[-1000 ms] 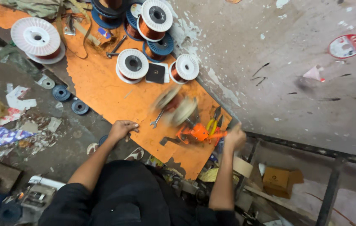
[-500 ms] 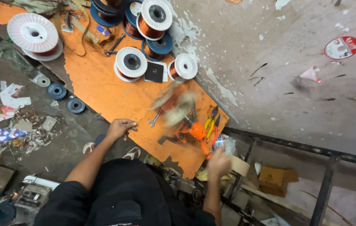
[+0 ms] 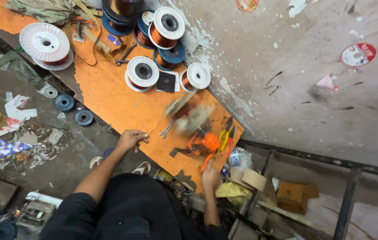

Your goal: The person operates a motorized coil winding machine to wrap copper wire onto a bobbin. They repeatedly start and stop the machine, adjust the wire placement by hand, and ensure the winding is even.

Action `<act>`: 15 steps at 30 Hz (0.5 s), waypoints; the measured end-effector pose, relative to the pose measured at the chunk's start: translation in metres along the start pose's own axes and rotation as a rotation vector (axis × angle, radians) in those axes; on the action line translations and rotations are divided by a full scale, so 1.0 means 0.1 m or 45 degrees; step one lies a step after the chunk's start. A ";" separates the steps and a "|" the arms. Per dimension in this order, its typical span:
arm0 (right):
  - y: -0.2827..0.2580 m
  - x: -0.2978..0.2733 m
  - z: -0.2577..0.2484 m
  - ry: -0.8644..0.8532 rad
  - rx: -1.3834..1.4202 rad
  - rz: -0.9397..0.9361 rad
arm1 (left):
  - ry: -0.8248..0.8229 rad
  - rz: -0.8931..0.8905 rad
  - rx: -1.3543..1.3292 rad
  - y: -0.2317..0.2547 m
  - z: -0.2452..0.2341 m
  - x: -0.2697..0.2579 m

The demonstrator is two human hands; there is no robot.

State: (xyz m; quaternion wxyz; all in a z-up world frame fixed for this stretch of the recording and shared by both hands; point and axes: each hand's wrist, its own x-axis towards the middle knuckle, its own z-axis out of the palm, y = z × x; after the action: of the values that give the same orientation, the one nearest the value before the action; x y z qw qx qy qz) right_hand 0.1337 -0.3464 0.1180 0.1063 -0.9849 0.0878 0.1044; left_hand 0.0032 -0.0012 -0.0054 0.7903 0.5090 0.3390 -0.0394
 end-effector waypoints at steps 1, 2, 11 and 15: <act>0.06 -0.04 -0.14 0.028 0.013 0.025 | -0.009 0.006 0.001 0.01 0.00 0.01; 0.14 -0.04 -0.32 0.090 0.013 0.033 | 0.005 -0.008 0.001 0.00 -0.01 0.00; -0.52 1.70 -0.55 0.657 -0.006 -0.105 | 0.039 -0.034 0.038 0.00 0.00 -0.04; -0.35 1.05 0.10 0.314 0.008 -0.386 | 0.015 -0.008 0.045 0.03 0.01 -0.04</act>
State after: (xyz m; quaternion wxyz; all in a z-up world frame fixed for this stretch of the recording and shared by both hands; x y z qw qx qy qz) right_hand 0.2395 -0.3261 0.0917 0.1124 -0.9919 -0.0489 -0.0344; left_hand 0.0016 -0.0016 -0.0002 0.7790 0.5220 0.3445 -0.0451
